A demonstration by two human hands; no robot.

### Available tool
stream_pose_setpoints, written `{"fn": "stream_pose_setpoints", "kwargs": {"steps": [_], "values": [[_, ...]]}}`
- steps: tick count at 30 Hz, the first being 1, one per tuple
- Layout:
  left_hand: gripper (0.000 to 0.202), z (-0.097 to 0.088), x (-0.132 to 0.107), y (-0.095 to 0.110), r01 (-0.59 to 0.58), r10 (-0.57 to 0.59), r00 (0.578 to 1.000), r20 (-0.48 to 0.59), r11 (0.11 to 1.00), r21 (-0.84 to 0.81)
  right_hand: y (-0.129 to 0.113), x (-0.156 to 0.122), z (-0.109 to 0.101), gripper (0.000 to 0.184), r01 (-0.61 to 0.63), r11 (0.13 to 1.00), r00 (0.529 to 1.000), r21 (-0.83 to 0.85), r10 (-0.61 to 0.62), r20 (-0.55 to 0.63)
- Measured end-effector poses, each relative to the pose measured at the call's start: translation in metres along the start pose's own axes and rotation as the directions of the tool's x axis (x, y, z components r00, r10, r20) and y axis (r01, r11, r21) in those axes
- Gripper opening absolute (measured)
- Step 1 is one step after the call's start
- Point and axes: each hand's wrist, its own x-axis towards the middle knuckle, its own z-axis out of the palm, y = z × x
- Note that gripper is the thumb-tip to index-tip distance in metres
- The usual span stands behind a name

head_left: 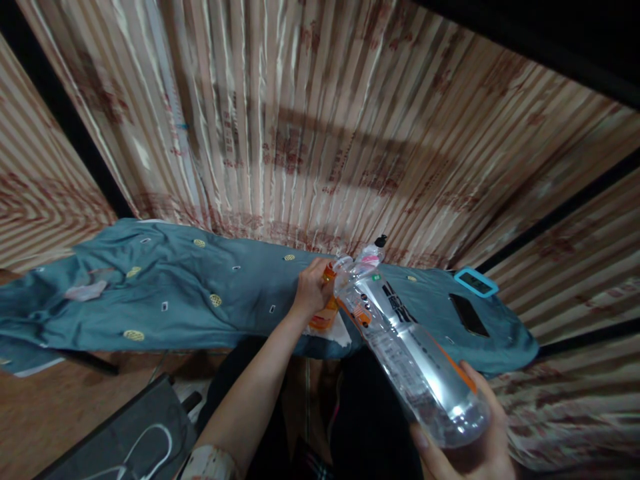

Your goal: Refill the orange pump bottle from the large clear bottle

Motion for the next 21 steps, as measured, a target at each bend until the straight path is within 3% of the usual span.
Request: {"fn": "stream_pose_setpoints", "kwargs": {"steps": [21], "values": [[0.028,-0.0010,0.0005,0.0006,-0.007,0.007,1.000,0.006,1.000,0.001,-0.0034,0.0007,-0.0010,0.081,0.046,0.997,0.999,-0.063,-0.045,0.008]]}}
